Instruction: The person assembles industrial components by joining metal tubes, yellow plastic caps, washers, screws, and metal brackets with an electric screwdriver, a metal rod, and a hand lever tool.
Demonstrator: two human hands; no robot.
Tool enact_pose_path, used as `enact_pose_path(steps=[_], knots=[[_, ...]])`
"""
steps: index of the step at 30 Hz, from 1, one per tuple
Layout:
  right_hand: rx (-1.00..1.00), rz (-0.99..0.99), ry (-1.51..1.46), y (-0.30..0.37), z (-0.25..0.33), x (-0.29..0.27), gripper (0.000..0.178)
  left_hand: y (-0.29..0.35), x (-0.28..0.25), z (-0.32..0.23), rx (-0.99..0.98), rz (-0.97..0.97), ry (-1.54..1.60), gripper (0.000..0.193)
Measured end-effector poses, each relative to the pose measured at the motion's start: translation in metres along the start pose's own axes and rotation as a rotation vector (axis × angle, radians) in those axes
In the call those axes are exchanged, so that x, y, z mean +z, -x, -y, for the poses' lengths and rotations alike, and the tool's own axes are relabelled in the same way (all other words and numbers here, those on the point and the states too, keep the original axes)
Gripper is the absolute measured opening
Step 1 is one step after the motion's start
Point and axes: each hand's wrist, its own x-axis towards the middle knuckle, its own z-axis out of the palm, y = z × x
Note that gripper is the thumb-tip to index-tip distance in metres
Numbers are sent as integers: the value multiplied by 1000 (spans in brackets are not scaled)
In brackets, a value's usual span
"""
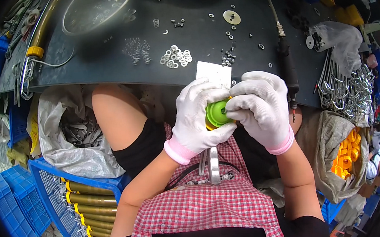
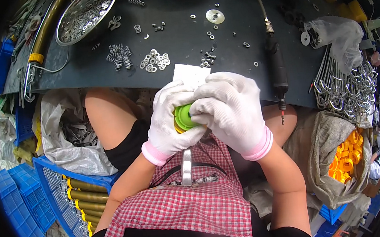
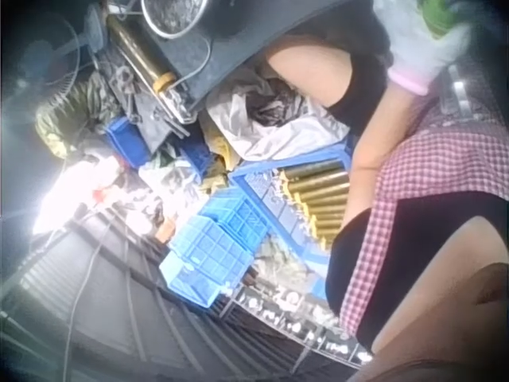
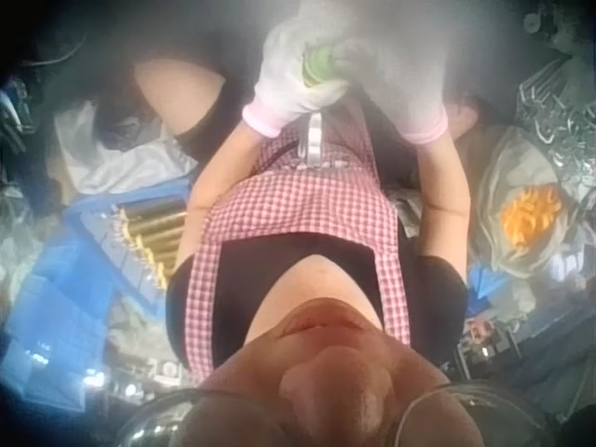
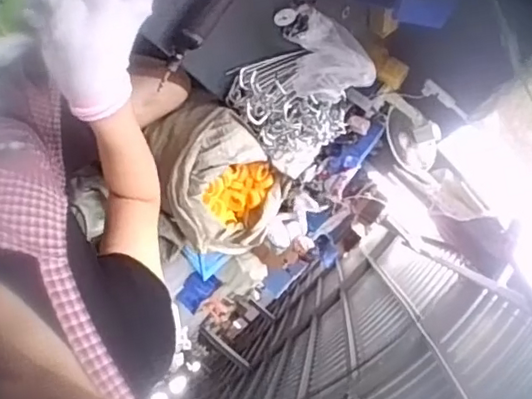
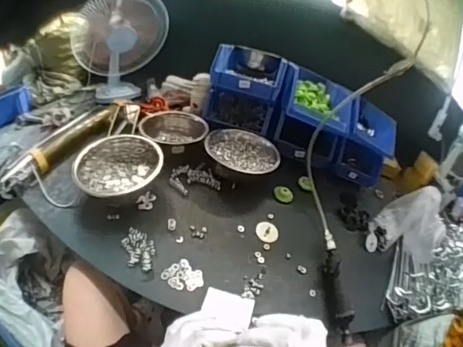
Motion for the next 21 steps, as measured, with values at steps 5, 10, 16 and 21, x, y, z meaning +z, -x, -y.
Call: enact_pose_path(steps=[5,10,16,21], knots=[[-59,30,152,11,1,3,17,-3,1,-2,-9,7,48,35],[-17,44,159,18,7,1,19,-2,-1,-1,-12,26,10,33],[10,95,186,29,5,2,30,-1,0,1,12,15,17,35],[81,64,-104,8,-1,0,20,2,2,5,58,-34,-26,36]])
